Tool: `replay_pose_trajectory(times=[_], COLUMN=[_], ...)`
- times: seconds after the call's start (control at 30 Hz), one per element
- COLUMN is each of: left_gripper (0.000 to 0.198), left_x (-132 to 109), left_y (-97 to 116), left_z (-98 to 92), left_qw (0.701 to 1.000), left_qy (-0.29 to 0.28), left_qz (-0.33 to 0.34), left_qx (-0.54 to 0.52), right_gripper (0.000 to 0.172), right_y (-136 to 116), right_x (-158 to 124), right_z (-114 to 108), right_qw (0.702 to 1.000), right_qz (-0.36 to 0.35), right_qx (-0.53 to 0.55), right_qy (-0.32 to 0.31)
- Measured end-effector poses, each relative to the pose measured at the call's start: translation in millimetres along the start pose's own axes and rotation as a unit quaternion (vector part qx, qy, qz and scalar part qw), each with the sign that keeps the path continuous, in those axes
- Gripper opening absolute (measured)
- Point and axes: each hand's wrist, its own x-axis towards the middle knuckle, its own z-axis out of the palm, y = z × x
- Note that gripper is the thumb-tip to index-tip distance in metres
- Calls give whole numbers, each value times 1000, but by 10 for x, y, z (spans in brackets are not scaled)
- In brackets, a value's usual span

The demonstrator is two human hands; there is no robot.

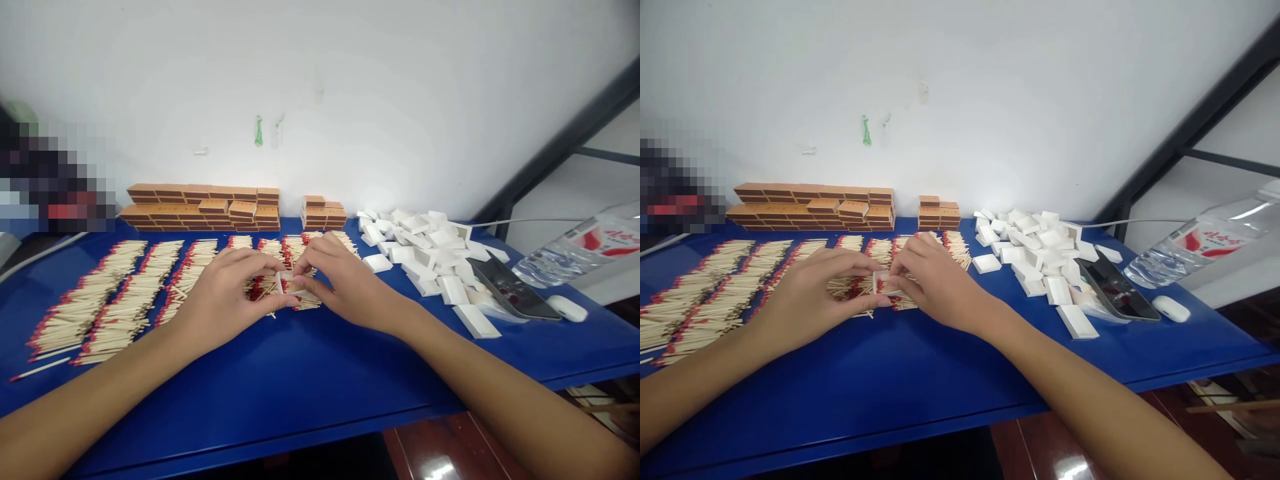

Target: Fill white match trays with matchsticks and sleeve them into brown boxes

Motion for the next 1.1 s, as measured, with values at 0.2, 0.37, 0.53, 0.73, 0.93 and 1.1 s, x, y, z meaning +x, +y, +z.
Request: replay_pose_trajectory(times=[0.2,0.37,0.53,0.73,0.93,1.1], left_gripper=[43,45,42,37,39,36], left_x=[0,-2,0,-11,-8,-11], left_y=[-19,-46,-26,10,23,39], left_z=[-1,-4,-12,-16,-22,-32], left_qw=[1000,1000,1000,1000,999,999], left_qy=[4,10,4,-7,-7,-25], left_qz=[-14,-14,-15,-16,-21,-23], left_qx=[0,7,5,-19,-27,-33], right_gripper=[12,8,12,12,8,11], right_y=[126,157,122,106,103,98], right_x=[-48,-68,-51,-57,-49,-51], right_z=[-138,-194,-128,-48,-8,8], right_qw=[999,996,994,992,995,997], right_qz=[15,16,36,40,43,25], right_qx=[33,86,91,109,85,75], right_qy=[34,-25,-49,-54,-8,-23])
